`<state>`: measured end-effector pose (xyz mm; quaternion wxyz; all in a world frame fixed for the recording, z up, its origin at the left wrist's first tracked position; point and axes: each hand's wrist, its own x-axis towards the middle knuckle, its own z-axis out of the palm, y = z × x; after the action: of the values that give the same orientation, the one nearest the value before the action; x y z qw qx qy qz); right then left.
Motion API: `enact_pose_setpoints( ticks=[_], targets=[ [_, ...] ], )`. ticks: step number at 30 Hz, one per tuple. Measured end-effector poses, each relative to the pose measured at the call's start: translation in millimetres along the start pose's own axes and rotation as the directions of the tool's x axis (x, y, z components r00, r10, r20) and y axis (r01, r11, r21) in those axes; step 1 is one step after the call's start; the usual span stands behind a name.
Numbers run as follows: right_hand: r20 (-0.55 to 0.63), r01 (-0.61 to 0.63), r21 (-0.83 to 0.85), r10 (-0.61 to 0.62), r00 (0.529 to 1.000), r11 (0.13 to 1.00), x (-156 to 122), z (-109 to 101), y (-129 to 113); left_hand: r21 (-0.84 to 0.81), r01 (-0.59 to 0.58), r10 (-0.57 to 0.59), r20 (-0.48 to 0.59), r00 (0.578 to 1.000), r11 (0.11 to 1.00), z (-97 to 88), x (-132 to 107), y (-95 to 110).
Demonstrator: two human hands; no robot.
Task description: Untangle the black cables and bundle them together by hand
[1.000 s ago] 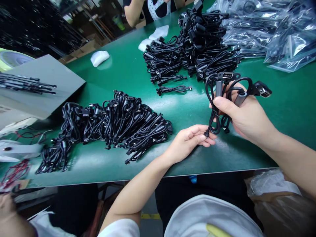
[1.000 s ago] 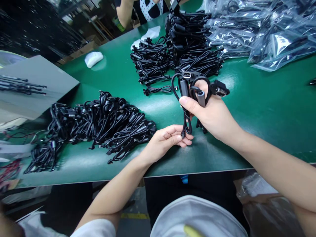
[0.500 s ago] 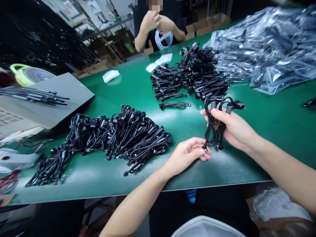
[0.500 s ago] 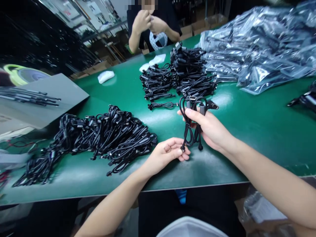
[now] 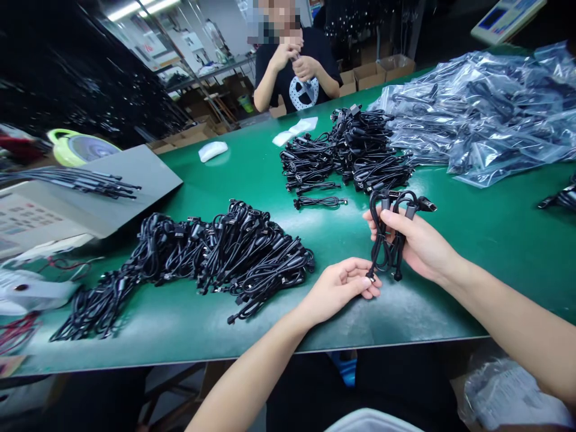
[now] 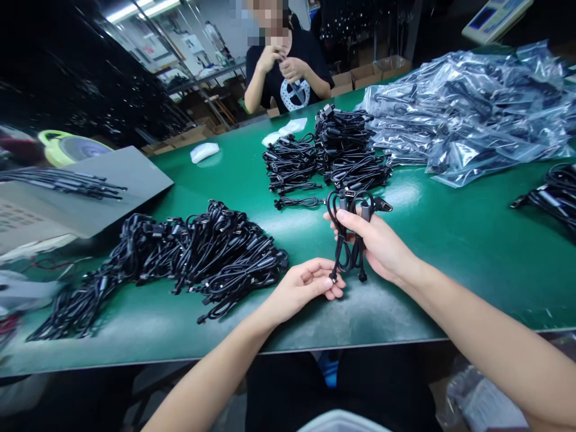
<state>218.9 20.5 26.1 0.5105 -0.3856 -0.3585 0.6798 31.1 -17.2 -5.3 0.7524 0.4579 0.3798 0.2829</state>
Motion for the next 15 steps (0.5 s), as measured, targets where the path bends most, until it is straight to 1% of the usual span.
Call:
enact_pose_setpoints(
  ticks=[2,3,4,5,6,7,8,9,10,11,12,13,14,15],
  targets=[
    [0.033,-0.037,0.025,0.037,0.999,0.999,-2,1,-2,0.035,-0.007,0.007,0.019,1.0,0.999,5.0,-3,-3],
    [0.054,-0.058,0.03,0.056,0.997,0.998,-3,2,-3,0.082,-0.026,0.023,0.034,0.999,0.996,7.1,-6,-5],
    [0.069,-0.068,0.022,0.067,0.995,0.997,-4,1,-4,0.164,-0.063,0.055,0.05,0.997,0.985,8.1,-11,-6],
    [0.089,-0.076,0.002,0.076,0.993,0.997,-5,1,-5,0.283,-0.117,0.104,0.062,0.993,0.952,7.4,-18,-6],
    [0.1,-0.07,-0.042,0.074,0.992,0.997,-4,-1,-6,0.432,-0.178,0.167,0.064,0.984,0.884,4.6,-26,-6],
    [0.104,-0.061,-0.111,0.072,0.992,0.992,-3,-2,-5,0.591,-0.224,0.244,0.048,0.969,0.775,-0.4,-37,-5],
    [0.115,-0.066,-0.195,0.09,0.989,0.979,-1,-4,-4,0.736,-0.235,0.333,0.014,0.943,0.635,-7.5,-48,-3],
    [0.111,-0.053,-0.273,0.087,0.99,0.96,1,-6,-2,0.848,-0.201,0.43,-0.034,0.902,0.49,-16.3,-60,0],
    [0.114,-0.044,-0.338,0.087,0.99,0.94,2,-6,0,0.925,-0.127,0.53,-0.089,0.843,0.357,-26.5,-73,3],
    [0.125,-0.034,-0.379,0.087,0.988,0.925,3,-6,3,0.968,-0.026,0.615,-0.138,0.776,0.25,-37.5,-84,6],
    [0.142,-0.024,-0.394,0.087,0.986,0.919,3,-5,5,0.983,0.08,0.672,-0.171,0.72,0.165,-48.6,-93,10],
    [0.164,-0.024,-0.39,0.095,0.982,0.921,3,-4,7,0.981,0.175,0.698,-0.185,0.692,0.086,-59.3,-100,13],
    [0.189,-0.033,-0.375,0.111,0.976,0.926,3,-2,9,0.97,0.241,0.695,-0.185,0.695,0.018,-68.7,-103,16],
    [0.209,-0.047,-0.363,0.13,0.969,0.931,2,1,9,0.959,0.282,0.682,-0.182,0.709,-0.038,-76.4,-105,18]
  ],
)
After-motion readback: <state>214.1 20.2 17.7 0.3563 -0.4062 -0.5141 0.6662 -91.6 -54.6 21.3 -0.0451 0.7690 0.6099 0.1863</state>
